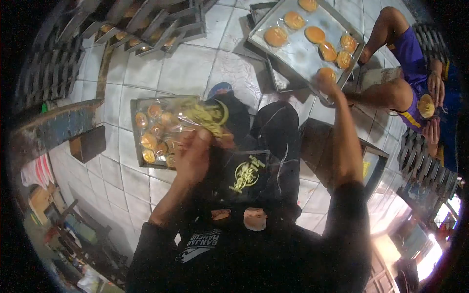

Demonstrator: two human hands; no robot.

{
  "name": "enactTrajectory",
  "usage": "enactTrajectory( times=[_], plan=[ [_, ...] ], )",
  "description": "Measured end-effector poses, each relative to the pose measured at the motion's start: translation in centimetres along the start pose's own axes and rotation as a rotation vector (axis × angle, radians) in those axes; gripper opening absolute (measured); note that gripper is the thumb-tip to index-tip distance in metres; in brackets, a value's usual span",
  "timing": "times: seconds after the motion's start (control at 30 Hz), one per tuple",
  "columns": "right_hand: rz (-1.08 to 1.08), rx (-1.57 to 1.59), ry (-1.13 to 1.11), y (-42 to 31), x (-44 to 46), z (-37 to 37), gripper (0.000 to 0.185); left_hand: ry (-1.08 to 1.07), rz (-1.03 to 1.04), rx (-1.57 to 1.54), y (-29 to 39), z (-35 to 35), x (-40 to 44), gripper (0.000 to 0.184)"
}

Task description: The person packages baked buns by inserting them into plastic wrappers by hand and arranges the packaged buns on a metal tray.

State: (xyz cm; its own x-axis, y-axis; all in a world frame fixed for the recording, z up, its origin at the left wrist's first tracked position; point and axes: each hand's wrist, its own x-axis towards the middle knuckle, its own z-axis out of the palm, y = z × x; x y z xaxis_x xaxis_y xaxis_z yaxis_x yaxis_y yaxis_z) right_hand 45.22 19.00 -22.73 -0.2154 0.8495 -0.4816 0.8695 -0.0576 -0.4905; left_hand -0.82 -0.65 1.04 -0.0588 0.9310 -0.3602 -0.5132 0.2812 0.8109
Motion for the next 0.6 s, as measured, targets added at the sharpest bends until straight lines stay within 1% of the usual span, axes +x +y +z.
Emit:
enactTrajectory(
  times=[0.03, 0.07, 0.1, 0.13, 0.17, 0.2, 0.23, 0.27, 0.3, 0.33, 0.4, 0.47, 0.5, 0.53, 0.57, 0.6],
  plan=[
    [-0.064, 0.050, 0.120, 2.1, 3.3, -0.3, 0.019, -0.046, 0.038, 0.317, -0.6, -0.2, 0.6, 0.028],
    [0.043, 0.410, 0.055, 0.2, 4.8, -2.5, 0.024, -0.098, 0.079, 0.632, -1.2, -0.3, 1.0, 0.028],
    [-0.071, 0.411, 0.068, 3.9, 9.0, -3.3, 0.053, -0.063, 0.091, 0.665, -0.4, 1.4, 1.0, 0.029],
    [0.003, 0.209, 0.264, 2.6, 10.0, -5.0, 0.054, -0.061, 0.069, 0.673, -0.3, 2.3, 1.1, 0.029],
    [0.073, 0.006, 0.451, 0.9, 11.3, -6.6, 0.055, -0.041, 0.049, 0.551, -0.2, 2.8, 1.3, 0.029],
    [-0.049, 0.029, 0.527, 4.6, 15.1, -6.7, 0.053, -0.017, 0.035, 0.433, -0.2, 3.2, 1.6, 0.030],
    [-0.017, 0.041, 0.514, 4.3, 15.9, -8.1, 0.055, 0.043, 0.087, 0.482, -0.2, 3.5, 2.0, 0.033],
    [0.039, 0.046, 0.443, 5.0, 17.1, -9.0, 0.057, 0.049, 0.072, 0.498, -0.5, 3.3, 2.2, 0.033],
    [0.094, 0.048, 0.373, 5.8, 18.4, -9.7, 0.059, 0.044, 0.081, 0.450, -0.7, 3.1, 2.2, 0.034],
    [0.100, 0.061, 0.364, 6.3, 19.9, -10.2, 0.059, 0.038, 0.092, 0.401, -0.9, 2.8, 2.2, 0.037],
    [0.494, 0.202, 0.327, 6.9, 23.1, -10.9, 0.072, 0.068, 0.057, 0.427, -0.9, 2.2, 1.6, 0.036],
    [0.694, 0.275, 0.292, 9.7, 25.3, -9.7, 0.080, 0.100, 0.023, 0.450, -1.0, 1.7, 1.4, 0.035],
    [0.580, 0.355, 0.243, 11.0, 25.1, -8.7, 0.080, 0.117, -0.003, 0.410, -1.0, 1.6, 1.4, 0.034],
    [0.523, 0.319, 0.280, 12.1, 25.3, -8.0, 0.077, 0.129, -0.024, 0.367, -0.9, 1.6, 1.5, 0.033],
    [0.424, 0.217, 0.380, 10.5, 24.4, -6.6, 0.075, 0.121, -0.018, 0.370, -0.8, 1.7, 1.7, 0.033],
    [0.327, 0.106, 0.476, 8.7, 23.6, -5.7, 0.072, 0.125, 0.046, 0.402, -0.9, 1.9, 2.1, 0.036]
  ],
)
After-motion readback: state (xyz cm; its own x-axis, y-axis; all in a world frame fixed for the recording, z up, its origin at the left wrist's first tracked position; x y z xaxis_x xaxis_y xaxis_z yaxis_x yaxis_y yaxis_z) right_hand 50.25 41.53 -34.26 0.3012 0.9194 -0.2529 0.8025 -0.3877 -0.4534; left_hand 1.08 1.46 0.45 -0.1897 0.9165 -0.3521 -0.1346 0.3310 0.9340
